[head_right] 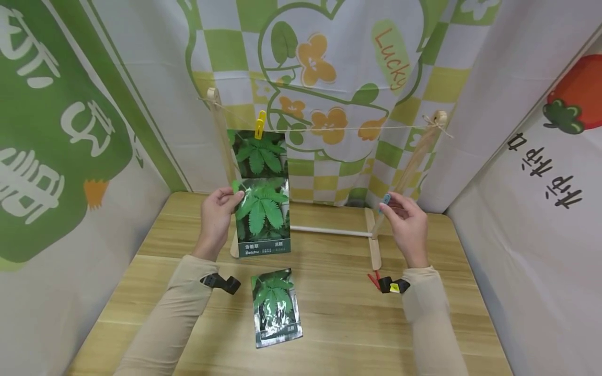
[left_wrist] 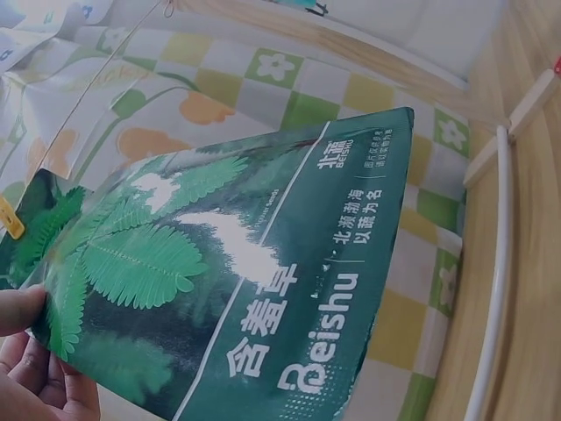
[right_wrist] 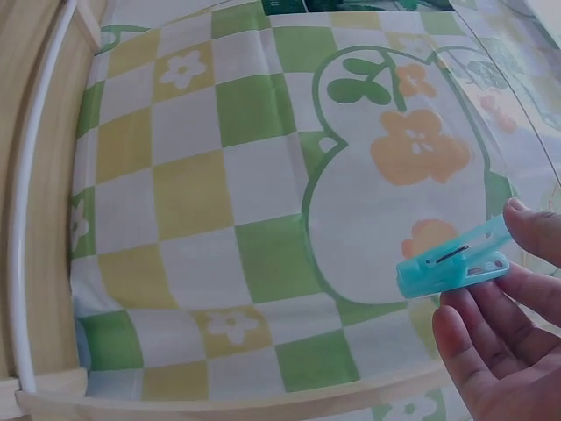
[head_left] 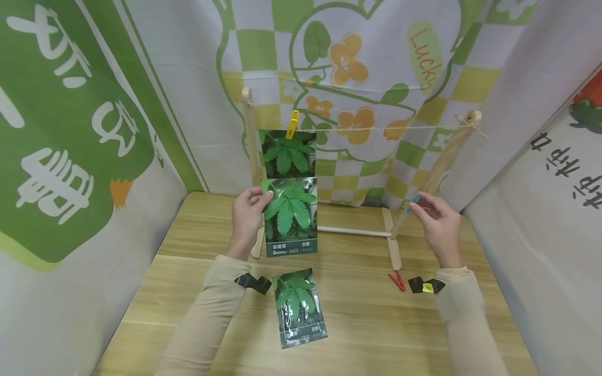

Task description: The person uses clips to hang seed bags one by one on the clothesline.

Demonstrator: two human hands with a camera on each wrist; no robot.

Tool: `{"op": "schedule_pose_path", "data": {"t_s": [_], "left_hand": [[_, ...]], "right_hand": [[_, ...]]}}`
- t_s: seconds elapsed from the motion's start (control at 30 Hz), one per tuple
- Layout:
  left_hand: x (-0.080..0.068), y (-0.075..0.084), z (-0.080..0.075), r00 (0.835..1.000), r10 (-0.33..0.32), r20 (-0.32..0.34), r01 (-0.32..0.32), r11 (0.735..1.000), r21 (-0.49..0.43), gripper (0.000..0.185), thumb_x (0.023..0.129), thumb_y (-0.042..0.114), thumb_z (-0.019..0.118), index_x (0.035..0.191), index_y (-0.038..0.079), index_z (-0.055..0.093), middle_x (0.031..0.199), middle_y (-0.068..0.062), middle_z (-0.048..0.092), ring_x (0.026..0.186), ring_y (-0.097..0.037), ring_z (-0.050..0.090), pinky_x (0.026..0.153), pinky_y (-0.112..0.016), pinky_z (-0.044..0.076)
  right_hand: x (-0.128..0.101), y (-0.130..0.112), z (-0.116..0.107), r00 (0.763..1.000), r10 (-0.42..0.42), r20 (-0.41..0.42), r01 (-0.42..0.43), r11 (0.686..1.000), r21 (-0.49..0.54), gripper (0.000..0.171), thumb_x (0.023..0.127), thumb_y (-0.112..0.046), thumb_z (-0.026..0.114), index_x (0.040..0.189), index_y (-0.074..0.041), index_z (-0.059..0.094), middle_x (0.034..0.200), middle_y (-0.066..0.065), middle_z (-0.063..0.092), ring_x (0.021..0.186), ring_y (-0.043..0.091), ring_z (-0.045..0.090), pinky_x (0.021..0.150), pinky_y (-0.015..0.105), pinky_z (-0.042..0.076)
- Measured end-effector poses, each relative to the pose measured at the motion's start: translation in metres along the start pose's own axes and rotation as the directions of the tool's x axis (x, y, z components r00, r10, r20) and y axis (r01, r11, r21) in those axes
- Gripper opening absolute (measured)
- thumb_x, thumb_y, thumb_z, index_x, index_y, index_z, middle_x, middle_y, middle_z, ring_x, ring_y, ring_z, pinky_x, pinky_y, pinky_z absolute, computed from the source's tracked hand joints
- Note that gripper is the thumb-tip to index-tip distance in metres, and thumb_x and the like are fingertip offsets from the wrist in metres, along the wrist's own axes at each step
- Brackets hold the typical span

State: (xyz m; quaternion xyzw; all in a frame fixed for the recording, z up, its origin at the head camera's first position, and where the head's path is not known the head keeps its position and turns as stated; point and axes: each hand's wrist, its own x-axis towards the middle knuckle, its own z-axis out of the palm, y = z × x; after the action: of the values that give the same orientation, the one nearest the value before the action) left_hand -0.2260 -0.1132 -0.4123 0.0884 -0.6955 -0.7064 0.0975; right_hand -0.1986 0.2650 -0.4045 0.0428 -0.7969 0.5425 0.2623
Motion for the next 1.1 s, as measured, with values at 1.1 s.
{"op": "schedule_pose_path", "data": {"t_s": [1.1], "left_hand": [[0.005, 0.013, 0.024, 0.998, 0.052, 0.022, -0.051, 0.998, -0.038, 0.028, 0.091, 0.015, 0.069, 0.111, -0.003, 0.061, 0.092, -0.003, 0.067, 0.082, -0.005, 0.063, 0.079, -0.021, 0.051]], "right_hand": [[0.04, -0.043, 0.023, 0.965, -0.258, 0.039, 0.252, 0.961, 0.11, 0.026, 0.087, 0.006, 0.067, 0.112, 0.014, 0.063, 0.097, -0.009, 0.064, 0.087, -0.003, 0.064, 0.08, 0.01, 0.053]]}}
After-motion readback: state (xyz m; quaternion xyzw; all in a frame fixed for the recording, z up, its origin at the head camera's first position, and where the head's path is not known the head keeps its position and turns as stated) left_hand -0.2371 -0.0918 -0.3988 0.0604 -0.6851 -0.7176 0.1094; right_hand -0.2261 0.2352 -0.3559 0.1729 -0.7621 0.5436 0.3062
